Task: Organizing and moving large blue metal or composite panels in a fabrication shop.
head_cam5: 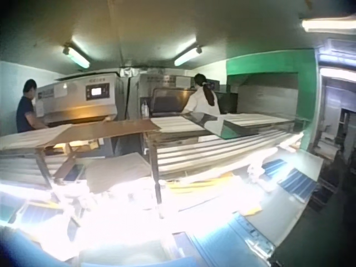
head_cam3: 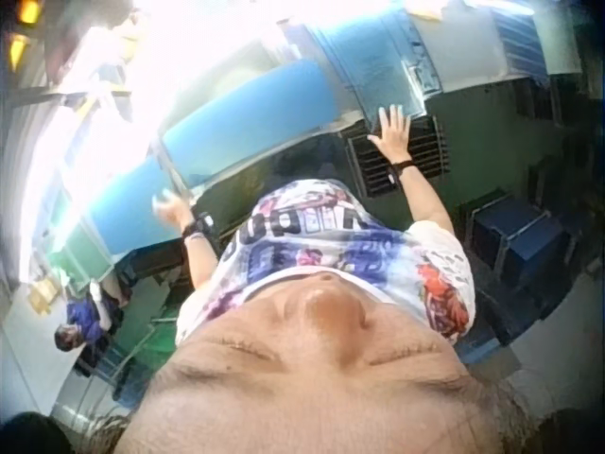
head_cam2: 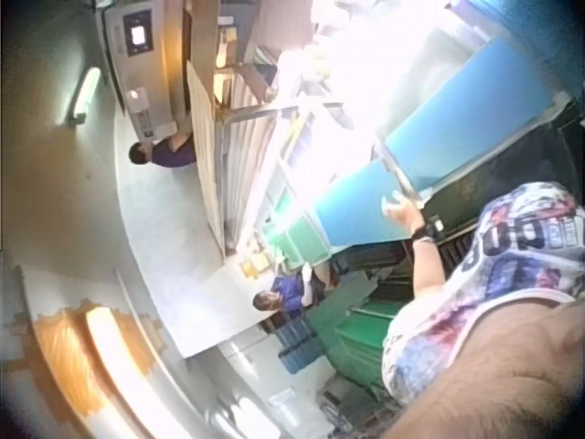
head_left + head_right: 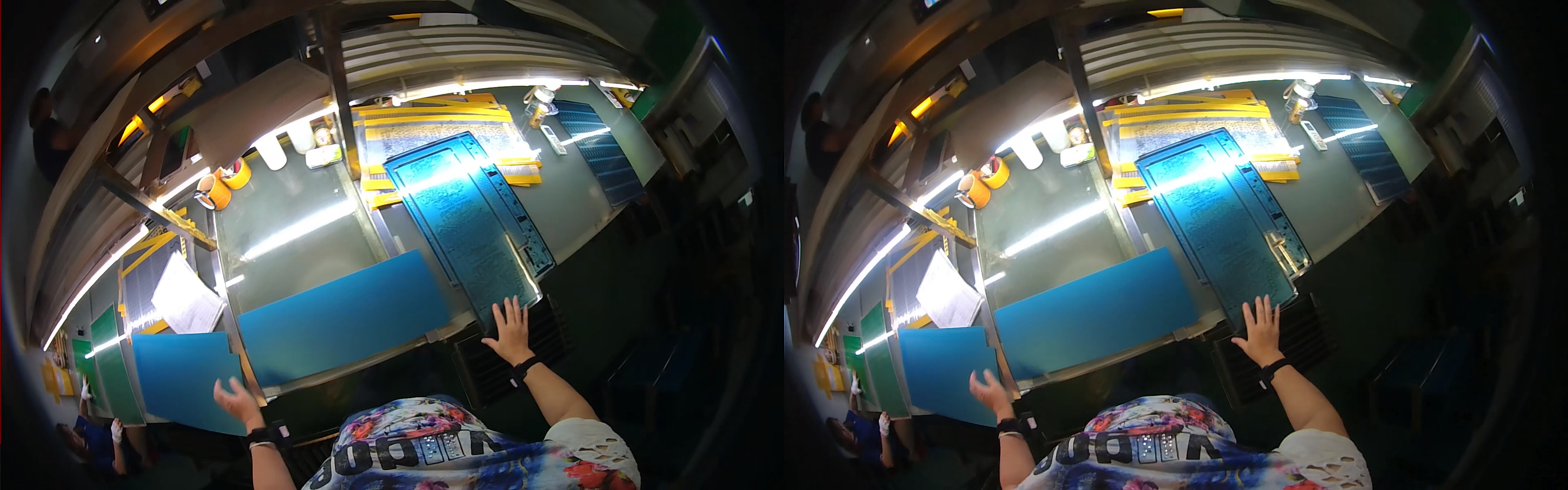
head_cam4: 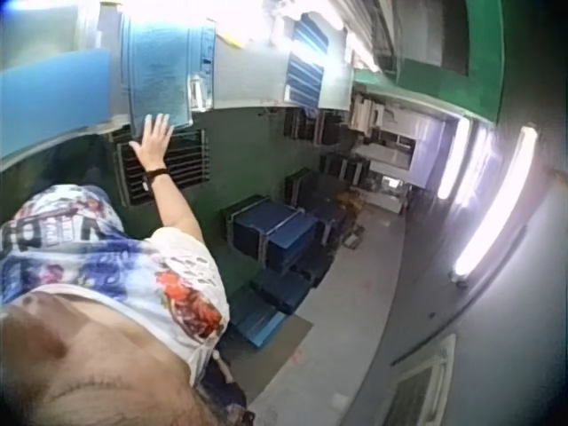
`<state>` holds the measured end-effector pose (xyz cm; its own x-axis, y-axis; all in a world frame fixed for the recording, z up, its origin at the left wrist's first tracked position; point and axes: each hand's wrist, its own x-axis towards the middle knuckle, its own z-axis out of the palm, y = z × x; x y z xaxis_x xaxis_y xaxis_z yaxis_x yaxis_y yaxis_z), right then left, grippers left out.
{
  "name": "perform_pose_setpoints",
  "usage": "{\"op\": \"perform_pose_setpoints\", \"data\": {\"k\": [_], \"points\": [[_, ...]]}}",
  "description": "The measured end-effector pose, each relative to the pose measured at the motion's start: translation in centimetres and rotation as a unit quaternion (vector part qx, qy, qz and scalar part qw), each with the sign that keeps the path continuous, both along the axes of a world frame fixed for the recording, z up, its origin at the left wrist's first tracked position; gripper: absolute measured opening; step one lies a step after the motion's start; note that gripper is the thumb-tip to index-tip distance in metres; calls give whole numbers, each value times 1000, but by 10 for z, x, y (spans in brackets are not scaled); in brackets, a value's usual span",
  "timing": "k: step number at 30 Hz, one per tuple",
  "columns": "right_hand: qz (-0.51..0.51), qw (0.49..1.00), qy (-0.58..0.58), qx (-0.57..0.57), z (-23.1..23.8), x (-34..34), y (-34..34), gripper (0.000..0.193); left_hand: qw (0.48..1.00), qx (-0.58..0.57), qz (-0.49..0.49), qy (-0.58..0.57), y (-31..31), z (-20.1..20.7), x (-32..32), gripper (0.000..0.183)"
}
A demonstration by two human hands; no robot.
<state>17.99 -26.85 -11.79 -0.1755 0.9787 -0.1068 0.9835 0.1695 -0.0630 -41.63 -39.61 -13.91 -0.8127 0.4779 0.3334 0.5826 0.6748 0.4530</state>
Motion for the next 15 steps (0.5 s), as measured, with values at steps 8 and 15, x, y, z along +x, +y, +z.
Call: {"op": "perform_pose_setpoints", "data": {"k": [8,15], "points": [[113,990,39,73,-22,30,21,72,735,-96,-506,-441,166,50,255,38],[-107,941,312,80,112,54,21,29,536,-230,-519,-625,188,39,338,53]]}}
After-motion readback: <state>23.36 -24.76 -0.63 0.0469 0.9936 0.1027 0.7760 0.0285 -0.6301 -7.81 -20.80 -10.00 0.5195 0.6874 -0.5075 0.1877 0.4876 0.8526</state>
